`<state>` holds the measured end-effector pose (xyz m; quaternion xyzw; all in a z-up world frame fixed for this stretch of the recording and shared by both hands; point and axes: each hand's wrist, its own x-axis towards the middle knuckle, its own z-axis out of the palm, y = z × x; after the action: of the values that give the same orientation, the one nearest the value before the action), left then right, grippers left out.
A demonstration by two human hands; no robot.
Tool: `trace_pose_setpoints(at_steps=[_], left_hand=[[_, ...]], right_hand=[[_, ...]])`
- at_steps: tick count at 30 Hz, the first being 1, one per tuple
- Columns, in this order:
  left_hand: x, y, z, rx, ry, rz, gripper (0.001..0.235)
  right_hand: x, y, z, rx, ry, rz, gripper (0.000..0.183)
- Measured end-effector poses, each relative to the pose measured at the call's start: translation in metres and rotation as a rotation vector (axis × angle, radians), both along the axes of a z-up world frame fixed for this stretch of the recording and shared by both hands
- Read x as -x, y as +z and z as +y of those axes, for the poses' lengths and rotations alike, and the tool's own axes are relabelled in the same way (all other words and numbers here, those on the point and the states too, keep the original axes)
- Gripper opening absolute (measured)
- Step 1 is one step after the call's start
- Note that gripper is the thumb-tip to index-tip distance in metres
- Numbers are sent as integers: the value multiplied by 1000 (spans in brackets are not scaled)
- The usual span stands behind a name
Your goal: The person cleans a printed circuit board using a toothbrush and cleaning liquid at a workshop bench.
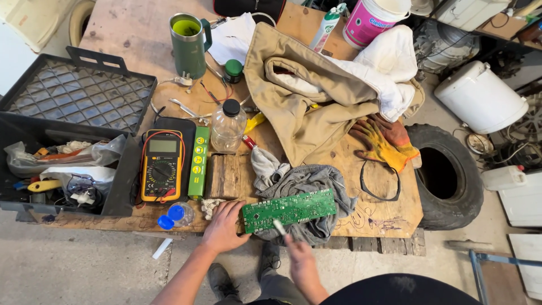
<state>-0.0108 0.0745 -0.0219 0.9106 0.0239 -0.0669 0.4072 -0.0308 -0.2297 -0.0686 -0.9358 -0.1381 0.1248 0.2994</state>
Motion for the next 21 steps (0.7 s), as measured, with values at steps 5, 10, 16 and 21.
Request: trace_pose_setpoints(at_steps=[5, 10, 16, 21], left_hand=[[0, -12, 4, 6, -18, -14, 96], [0, -16, -1, 0, 13, -29, 93], [1, -6, 7, -18, -79, 27, 96], [1, -21, 11, -13, -98, -30, 103]], right_hand=[[-7, 1, -17, -15, -116, -87, 51], [-1, -14, -5, -170, 140, -113, 53], [-3, -11, -10, -88, -96, -127, 55], [9, -25, 10, -31, -96, -135, 56]])
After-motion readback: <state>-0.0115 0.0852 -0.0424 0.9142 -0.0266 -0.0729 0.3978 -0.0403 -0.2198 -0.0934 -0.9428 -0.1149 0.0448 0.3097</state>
